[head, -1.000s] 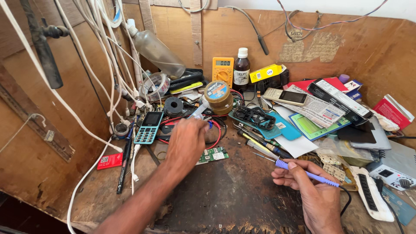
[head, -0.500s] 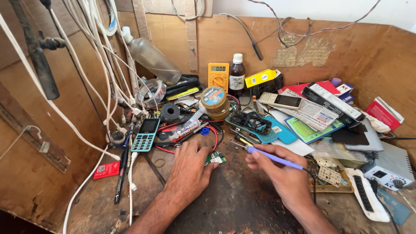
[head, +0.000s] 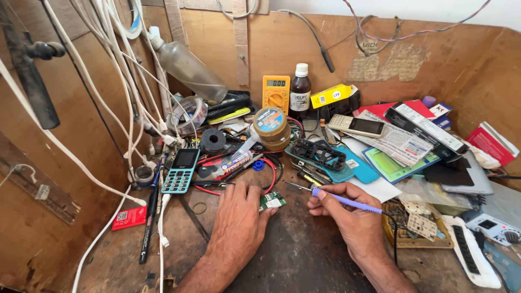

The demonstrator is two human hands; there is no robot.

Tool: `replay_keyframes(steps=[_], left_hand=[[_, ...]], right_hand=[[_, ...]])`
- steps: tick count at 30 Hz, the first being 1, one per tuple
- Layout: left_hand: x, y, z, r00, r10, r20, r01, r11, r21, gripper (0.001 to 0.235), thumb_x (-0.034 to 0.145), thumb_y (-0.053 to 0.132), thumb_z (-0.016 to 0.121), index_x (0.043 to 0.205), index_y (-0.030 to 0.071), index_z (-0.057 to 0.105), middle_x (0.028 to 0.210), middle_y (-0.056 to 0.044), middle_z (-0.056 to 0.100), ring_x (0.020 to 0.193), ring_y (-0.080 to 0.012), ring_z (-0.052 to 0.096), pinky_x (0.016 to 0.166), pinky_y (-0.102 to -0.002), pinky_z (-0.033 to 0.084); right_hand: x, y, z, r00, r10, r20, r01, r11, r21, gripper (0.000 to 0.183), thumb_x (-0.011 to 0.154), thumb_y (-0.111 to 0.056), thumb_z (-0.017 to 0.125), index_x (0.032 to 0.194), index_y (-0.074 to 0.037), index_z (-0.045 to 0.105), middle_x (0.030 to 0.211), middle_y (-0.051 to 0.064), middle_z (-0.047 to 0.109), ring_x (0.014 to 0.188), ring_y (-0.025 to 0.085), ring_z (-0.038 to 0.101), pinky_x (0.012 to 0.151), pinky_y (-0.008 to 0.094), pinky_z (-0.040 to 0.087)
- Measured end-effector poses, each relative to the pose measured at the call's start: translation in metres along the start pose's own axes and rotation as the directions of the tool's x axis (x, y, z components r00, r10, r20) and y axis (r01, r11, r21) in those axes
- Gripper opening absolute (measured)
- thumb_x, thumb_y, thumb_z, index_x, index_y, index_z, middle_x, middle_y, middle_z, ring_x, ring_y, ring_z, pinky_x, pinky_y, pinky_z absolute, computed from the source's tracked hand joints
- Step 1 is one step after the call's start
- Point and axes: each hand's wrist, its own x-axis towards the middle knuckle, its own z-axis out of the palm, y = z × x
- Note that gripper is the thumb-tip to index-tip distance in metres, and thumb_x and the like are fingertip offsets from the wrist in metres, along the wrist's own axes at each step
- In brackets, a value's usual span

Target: The person works on a small green circuit board on a cluttered workbench. They use a soldering iron to heat components, apply flux from a tube, and handle a multimeter and other tools while adjusting the board and nearby items.

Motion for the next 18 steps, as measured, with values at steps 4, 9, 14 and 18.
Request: replay_keyframes(steps=[4,9,14,18], left_hand=[[0.001,-0.003,-0.004,1.000,0.019,-0.023,-0.021,0.995,-0.096,0.045,0.082,0.024,0.079,0.114,-0.002,0.059,0.106,-0.020,0.054,0.101,-0.0386,0.052,0.088,-0.051,0.042],[0.003,0.000,-0.009,0.999,-0.013,0.030,0.018,0.988,-0.153,0.050,0.078,0.022,0.083,0.115,-0.001,0.059,0.110,-0.020,0.053,0.105,-0.0391,0.052,0.089,-0.050,0.043],[0.006,0.003,-0.013,0.999,-0.016,0.028,0.021,0.980,-0.199,0.052,0.076,0.019,0.085,0.116,-0.002,0.059,0.112,-0.021,0.051,0.106,-0.0396,0.053,0.089,-0.049,0.045],[0.011,0.002,-0.011,1.000,0.006,0.005,-0.005,0.981,-0.196,0.045,0.075,0.017,0.083,0.111,-0.001,0.062,0.116,-0.017,0.059,0.112,-0.0387,0.056,0.093,-0.049,0.046]], right_hand=[[-0.001,-0.001,0.002,1.000,-0.029,-0.004,0.029,0.999,-0.030,0.017,0.092,-0.004,0.068,0.102,0.010,0.071,0.088,0.019,0.077,0.078,0.023,0.077,0.070,0.036,0.067],[-0.001,-0.002,0.002,0.999,-0.047,-0.018,0.047,0.999,-0.020,0.017,0.093,-0.003,0.067,0.102,0.010,0.069,0.090,0.019,0.076,0.080,0.023,0.077,0.072,0.036,0.067],[-0.002,-0.004,0.003,0.998,-0.048,-0.030,0.047,0.998,-0.036,0.016,0.092,-0.003,0.067,0.102,0.010,0.069,0.090,0.019,0.076,0.080,0.023,0.077,0.072,0.036,0.067],[-0.005,-0.006,0.003,0.997,-0.076,-0.026,0.074,0.994,-0.084,0.016,0.092,-0.003,0.066,0.101,0.009,0.071,0.089,0.018,0.077,0.080,0.021,0.078,0.072,0.035,0.068]])
